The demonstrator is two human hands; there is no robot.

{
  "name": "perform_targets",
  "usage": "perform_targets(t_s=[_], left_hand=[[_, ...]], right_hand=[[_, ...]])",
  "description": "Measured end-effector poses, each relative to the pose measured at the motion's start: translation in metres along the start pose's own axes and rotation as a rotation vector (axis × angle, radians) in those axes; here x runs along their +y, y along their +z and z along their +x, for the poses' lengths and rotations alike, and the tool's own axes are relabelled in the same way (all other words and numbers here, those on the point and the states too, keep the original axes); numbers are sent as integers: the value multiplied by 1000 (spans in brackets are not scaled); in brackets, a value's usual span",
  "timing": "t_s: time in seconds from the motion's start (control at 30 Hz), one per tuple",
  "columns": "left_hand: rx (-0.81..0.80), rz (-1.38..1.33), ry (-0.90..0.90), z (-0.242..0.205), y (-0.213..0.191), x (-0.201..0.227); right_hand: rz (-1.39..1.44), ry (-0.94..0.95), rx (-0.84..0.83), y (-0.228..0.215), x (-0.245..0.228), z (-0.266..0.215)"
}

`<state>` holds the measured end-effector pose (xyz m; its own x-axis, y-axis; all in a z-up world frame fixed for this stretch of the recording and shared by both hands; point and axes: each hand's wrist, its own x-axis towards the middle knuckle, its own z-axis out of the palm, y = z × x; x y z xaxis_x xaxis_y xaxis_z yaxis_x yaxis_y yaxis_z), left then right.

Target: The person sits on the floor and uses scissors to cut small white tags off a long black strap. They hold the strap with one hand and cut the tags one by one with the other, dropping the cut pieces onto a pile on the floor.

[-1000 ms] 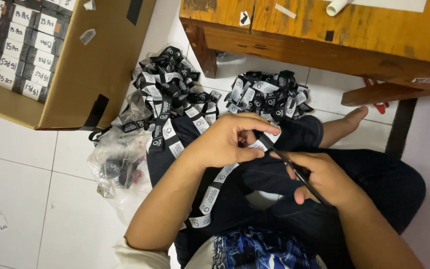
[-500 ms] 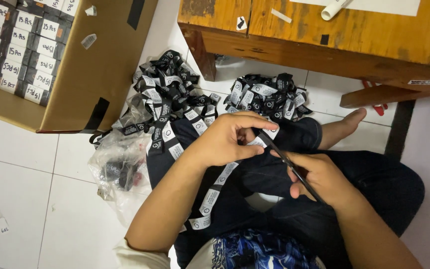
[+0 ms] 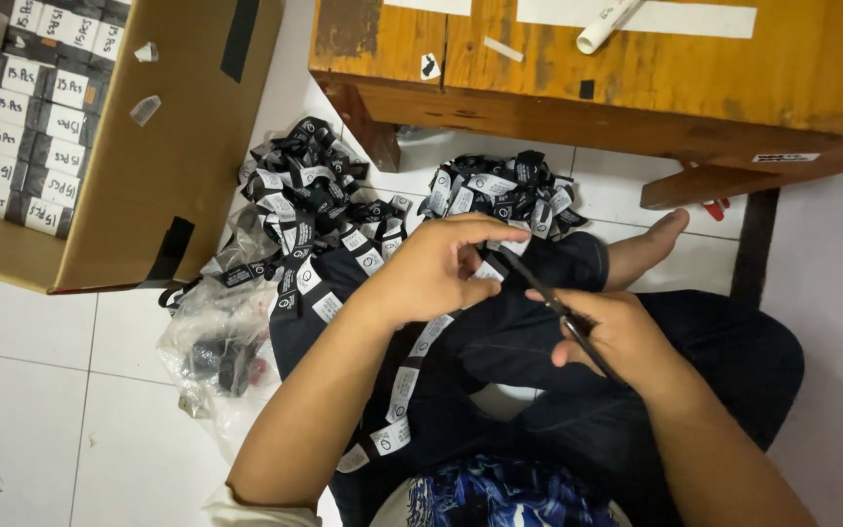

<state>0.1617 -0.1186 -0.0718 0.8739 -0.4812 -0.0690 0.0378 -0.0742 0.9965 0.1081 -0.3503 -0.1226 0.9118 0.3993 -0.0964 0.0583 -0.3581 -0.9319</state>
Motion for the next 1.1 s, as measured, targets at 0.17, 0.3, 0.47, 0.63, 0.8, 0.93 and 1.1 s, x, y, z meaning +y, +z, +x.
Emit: perform_targets(t_s=[0.17,0.3,0.47,0.63,0.8,0.93,1.1], left_hand=[[30,216,-5,23,-1,-14],[61,256,-80,26,5,-40],[-16,47,26,9,21,-23],[-35,-20,128,7,28,-24],[-93,-20,77,6,22,-26],[-141,92,86,7,16,-17],[-227,80,88,6,12,-15]], right_hand=[[-37,74,117,-7,18,-5],[-82,170,245,-7,8,-1],[26,171,355,8,-32,10],[214,161,382,16,-27,20],[183,126,506,7,-27,26],[125,82,572,-3,-21,27],[159,35,597,-4,-17,28]])
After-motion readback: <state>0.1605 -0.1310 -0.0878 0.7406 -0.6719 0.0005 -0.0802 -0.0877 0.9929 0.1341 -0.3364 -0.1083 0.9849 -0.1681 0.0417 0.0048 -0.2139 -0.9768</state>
